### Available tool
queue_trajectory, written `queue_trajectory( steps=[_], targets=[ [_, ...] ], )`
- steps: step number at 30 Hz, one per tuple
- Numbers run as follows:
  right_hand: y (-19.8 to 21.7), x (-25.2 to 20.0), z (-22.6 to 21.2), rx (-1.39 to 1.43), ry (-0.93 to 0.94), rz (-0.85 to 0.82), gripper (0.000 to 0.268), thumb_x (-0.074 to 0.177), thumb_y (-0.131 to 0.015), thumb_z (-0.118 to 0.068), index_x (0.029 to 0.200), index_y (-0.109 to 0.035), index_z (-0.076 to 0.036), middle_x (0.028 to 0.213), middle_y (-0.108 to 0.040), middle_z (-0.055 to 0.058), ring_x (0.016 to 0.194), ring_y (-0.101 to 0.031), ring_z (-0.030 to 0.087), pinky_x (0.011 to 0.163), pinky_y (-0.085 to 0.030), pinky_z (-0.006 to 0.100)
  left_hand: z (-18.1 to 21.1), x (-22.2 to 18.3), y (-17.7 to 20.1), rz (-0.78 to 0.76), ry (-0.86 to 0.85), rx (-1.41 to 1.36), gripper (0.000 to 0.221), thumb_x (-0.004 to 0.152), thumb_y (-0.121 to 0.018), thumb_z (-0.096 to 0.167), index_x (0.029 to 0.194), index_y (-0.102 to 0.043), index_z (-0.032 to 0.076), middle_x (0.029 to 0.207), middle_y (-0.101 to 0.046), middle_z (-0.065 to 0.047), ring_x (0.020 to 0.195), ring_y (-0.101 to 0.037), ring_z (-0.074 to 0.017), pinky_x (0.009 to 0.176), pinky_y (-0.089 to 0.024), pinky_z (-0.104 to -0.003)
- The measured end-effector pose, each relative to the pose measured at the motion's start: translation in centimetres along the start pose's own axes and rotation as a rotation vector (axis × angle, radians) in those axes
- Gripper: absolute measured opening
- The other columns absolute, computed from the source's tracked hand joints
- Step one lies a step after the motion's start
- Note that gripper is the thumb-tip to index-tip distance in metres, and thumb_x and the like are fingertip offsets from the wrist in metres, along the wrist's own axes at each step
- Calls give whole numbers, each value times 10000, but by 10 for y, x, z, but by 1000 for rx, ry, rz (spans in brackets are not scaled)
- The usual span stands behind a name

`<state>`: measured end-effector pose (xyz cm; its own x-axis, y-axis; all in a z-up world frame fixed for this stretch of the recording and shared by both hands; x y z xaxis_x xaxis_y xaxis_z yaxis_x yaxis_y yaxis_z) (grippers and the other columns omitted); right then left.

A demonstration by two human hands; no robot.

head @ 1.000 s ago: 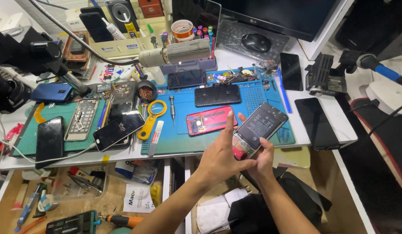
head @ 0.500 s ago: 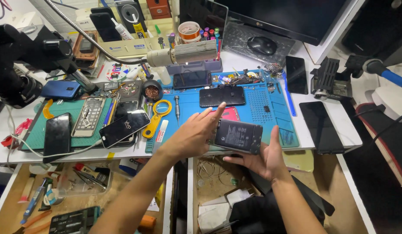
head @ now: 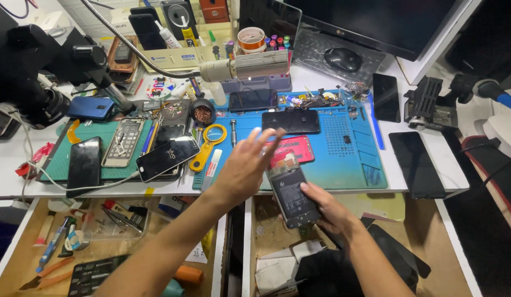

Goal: Disassembling a mobile phone to remove the battery and screen assembly

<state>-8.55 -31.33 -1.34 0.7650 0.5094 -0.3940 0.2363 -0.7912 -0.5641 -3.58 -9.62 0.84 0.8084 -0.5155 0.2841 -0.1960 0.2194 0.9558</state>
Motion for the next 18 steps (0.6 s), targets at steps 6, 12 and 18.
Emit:
queue_trajectory(
  steps=[6,12,18],
  targets=[
    [61,56,42,160,169,18,370,1018,-516,-353,1325,-561,-150,972,-684,229,798,-750,362,691,-637,572,49,-33,-11,-17,645,-1098,475,1026,-592,292,1477,-539,154,1051,-727,-169,965,-750,-335,774,-612,-439],
    [38,42,33,181,202,139,297,998,-589,-294,1220,-622,-100,967,-706,213,806,-730,301,738,-630,510,53,-37,-47,139,656,-1381,449,988,-623,159,1433,-590,109,980,-717,-166,797,-674,-200,605,-630,-296],
    [65,58,42,118,239,144,207,978,-626,-161,1149,-632,-44,916,-719,249,782,-746,336,713,-628,549,56,-43,-61,117,550,-1312,423,958,-693,122,1381,-671,135,846,-742,-97,647,-682,-149,485,-581,-264]
  ],
)
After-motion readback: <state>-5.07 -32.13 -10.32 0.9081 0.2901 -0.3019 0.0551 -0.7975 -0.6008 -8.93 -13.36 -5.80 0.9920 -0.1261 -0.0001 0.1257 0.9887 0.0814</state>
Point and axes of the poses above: each hand's wrist, its own x-axis towards the middle knuckle, its own y-axis out of the back of the hand, z = x × y, the point moved 1 cm from there along x, towards the middle knuckle
